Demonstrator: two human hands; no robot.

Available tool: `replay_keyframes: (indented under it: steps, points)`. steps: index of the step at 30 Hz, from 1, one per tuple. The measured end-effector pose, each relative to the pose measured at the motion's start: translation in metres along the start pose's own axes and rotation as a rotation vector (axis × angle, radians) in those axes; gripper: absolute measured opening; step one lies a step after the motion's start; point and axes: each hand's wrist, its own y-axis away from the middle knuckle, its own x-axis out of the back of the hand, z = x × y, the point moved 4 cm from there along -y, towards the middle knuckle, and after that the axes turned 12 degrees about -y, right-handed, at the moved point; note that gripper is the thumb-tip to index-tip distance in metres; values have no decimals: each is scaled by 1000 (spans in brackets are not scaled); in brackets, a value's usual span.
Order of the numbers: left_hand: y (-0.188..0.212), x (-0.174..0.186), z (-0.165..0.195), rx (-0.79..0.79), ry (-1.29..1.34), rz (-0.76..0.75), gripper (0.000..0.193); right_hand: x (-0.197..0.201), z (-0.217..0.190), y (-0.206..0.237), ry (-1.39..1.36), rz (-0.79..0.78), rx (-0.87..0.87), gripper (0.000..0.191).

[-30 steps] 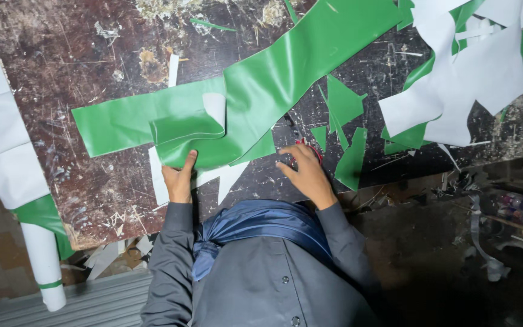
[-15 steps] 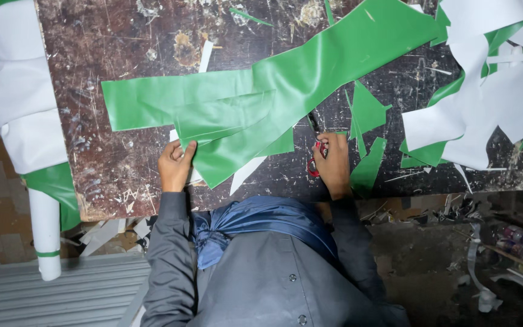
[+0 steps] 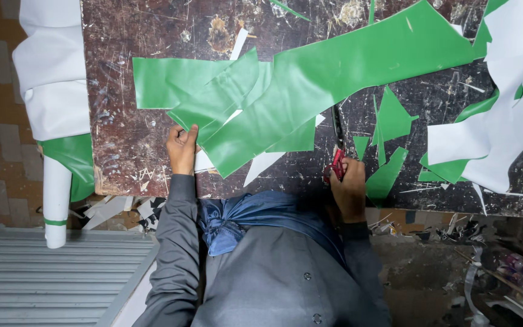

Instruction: The person uses red-handled scissors to cut a large green sheet of material on a dark worktable. They cut along straight and curved lines, separate pieces, and stack the cut sections. The person also handles white backing paper and trims additional green pieces.

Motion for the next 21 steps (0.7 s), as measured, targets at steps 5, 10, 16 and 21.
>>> replay_keyframes:
  steps: [5,10,16,21]
  points:
    - [-39,5,39,312,-111,-130,56,4,7,-13,119,-46,-127,40]
    - [-57,-12,107,219,-408,-525,48,-28,12,-10,-354,-173,-414,34]
    - [7,-94,205,-363,-344,-960,21,-83,-47,-35,-1385,-615,-676,69]
    - [51,-163,272,-348,-52,-967,16,-39,-105,-85,-2221,-470,-599,57]
